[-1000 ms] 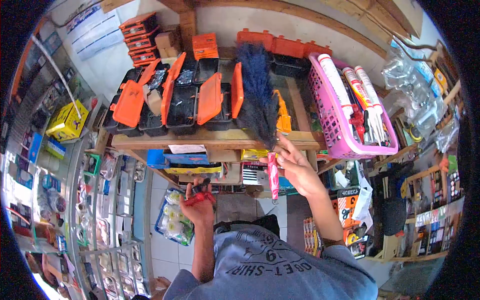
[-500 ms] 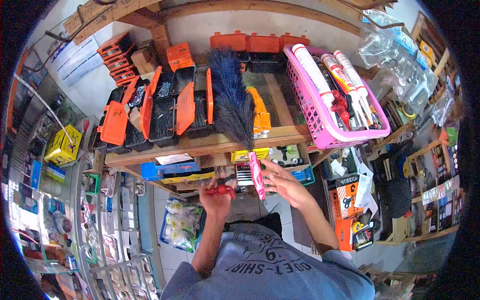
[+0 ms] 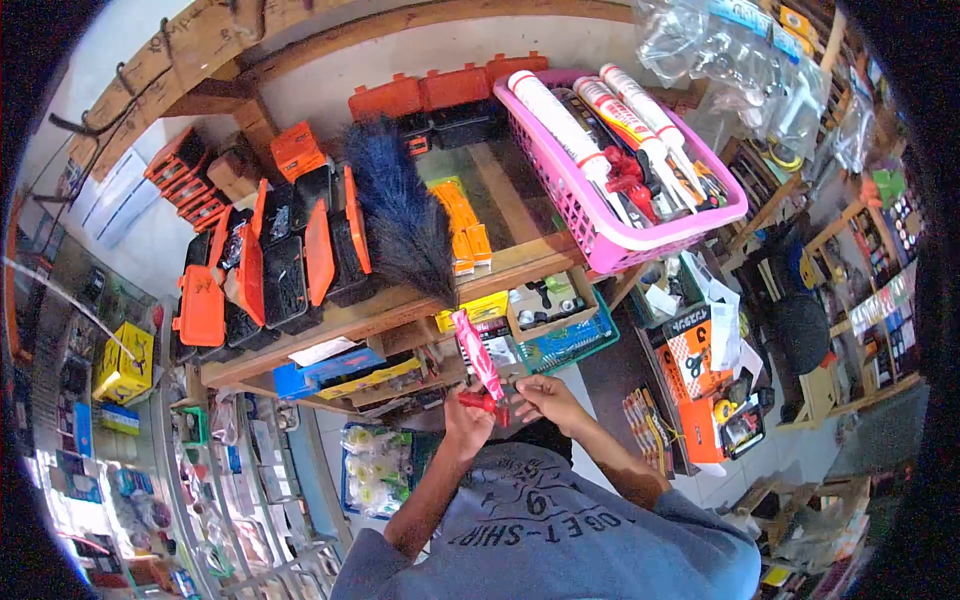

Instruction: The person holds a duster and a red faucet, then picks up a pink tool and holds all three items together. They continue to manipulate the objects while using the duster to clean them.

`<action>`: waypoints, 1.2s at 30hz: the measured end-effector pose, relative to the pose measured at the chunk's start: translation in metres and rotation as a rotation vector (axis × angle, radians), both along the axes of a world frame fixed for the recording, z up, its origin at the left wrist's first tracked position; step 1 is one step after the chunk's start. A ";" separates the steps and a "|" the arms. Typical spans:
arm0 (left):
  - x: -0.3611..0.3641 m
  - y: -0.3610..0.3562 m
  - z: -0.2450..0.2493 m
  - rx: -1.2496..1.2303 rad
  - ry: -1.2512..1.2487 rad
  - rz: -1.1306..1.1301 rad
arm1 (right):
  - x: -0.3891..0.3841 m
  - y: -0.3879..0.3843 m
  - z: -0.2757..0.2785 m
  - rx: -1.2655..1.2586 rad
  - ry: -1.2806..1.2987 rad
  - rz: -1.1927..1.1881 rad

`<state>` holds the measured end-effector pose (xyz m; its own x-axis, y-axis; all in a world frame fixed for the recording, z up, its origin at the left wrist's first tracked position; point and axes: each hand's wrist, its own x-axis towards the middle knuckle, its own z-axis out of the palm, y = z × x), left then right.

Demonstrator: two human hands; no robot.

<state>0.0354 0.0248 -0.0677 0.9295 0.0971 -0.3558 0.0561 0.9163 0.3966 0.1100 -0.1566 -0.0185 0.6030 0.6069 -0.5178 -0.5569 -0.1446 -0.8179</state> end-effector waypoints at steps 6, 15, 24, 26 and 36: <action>0.012 -0.023 0.042 0.307 -0.038 -0.079 | 0.018 -0.010 -0.003 0.045 -0.127 -0.090; 0.117 -0.024 0.055 0.542 -0.042 -0.360 | 0.127 -0.043 0.013 0.002 -0.540 -0.302; 0.128 -0.029 0.020 1.887 -0.117 -0.356 | 0.215 -0.011 -0.018 -0.603 -1.188 -0.171; 0.126 -0.028 0.011 1.986 -0.305 -0.301 | 0.236 0.000 -0.055 -0.710 -1.341 -0.155; 0.115 -0.029 0.014 1.905 -0.366 -0.314 | 0.207 0.018 -0.031 -0.922 -1.095 0.104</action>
